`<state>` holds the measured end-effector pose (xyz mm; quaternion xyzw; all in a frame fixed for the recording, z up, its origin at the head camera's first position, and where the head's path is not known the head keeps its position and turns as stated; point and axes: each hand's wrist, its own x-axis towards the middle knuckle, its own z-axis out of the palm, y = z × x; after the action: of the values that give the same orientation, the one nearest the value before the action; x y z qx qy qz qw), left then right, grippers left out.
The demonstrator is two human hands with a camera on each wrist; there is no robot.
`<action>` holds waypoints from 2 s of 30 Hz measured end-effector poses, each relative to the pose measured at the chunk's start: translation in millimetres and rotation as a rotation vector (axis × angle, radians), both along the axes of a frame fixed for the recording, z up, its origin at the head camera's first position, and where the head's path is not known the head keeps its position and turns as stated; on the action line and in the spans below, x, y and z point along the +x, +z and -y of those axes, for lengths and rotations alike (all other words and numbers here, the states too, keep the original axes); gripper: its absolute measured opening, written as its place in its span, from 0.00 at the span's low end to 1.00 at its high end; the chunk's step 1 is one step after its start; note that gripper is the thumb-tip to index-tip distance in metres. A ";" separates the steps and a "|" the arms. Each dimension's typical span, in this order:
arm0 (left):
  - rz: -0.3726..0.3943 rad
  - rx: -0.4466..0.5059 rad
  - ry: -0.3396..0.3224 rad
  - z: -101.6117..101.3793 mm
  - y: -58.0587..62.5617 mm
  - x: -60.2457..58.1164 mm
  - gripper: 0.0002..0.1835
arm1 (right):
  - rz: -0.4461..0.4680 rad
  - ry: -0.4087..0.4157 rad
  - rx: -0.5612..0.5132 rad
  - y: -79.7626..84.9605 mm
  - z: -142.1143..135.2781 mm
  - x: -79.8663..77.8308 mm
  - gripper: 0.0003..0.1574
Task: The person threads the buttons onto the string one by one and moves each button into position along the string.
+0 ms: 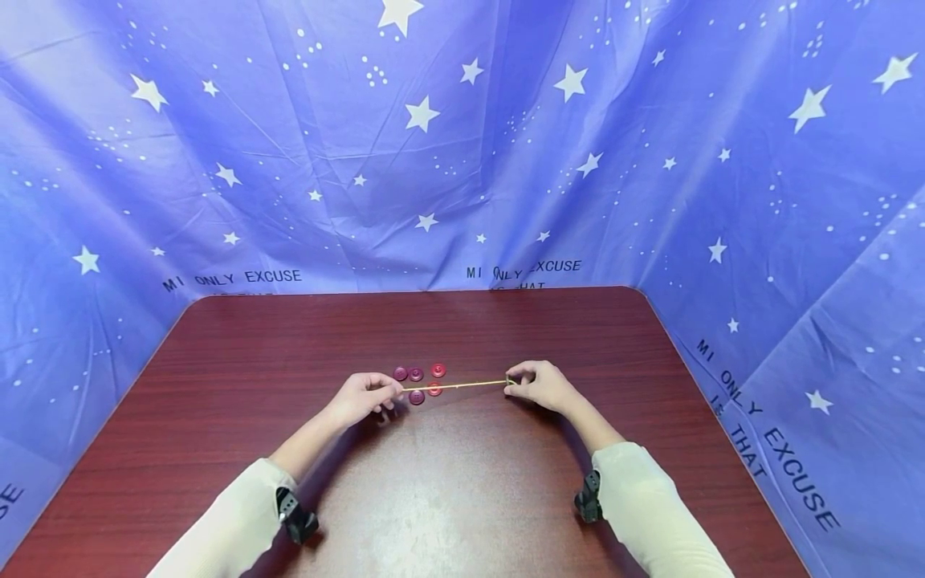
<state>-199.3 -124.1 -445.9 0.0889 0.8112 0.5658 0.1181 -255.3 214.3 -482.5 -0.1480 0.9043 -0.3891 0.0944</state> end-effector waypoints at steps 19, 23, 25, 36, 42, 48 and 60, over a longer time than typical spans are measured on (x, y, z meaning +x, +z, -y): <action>0.026 0.007 0.035 6.8 -31.9 -16.4 0.11 | -0.007 -0.008 0.005 -0.9 -3.8 0.4 0.23; 0.012 0.007 0.026 5.0 -21.6 -11.9 0.11 | -0.020 -0.001 0.013 -0.7 -4.7 0.1 0.23; 0.008 0.010 0.021 3.2 -13.1 -7.9 0.12 | -0.021 -0.003 0.017 -1.1 -5.3 -0.6 0.23; 0.014 0.015 0.029 -3.5 7.6 1.5 0.12 | -0.021 -0.023 0.036 -3.8 -12.3 -2.3 0.22; 0.024 0.012 0.030 -4.0 0.2 -2.7 0.11 | -0.017 -0.032 0.059 -2.2 -15.6 -0.9 0.22; 0.016 0.016 0.032 -3.7 -24.2 -14.0 0.11 | -0.022 -0.024 0.069 -4.0 -15.7 -1.8 0.22; 0.021 0.047 0.035 -7.2 -31.1 -18.4 0.12 | -0.046 -0.050 0.074 1.9 -10.5 -4.5 0.19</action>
<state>-217.7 -117.0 -477.0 0.0714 0.7980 0.5874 0.1143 -259.8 224.8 -480.6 -0.1308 0.9234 -0.3541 0.0693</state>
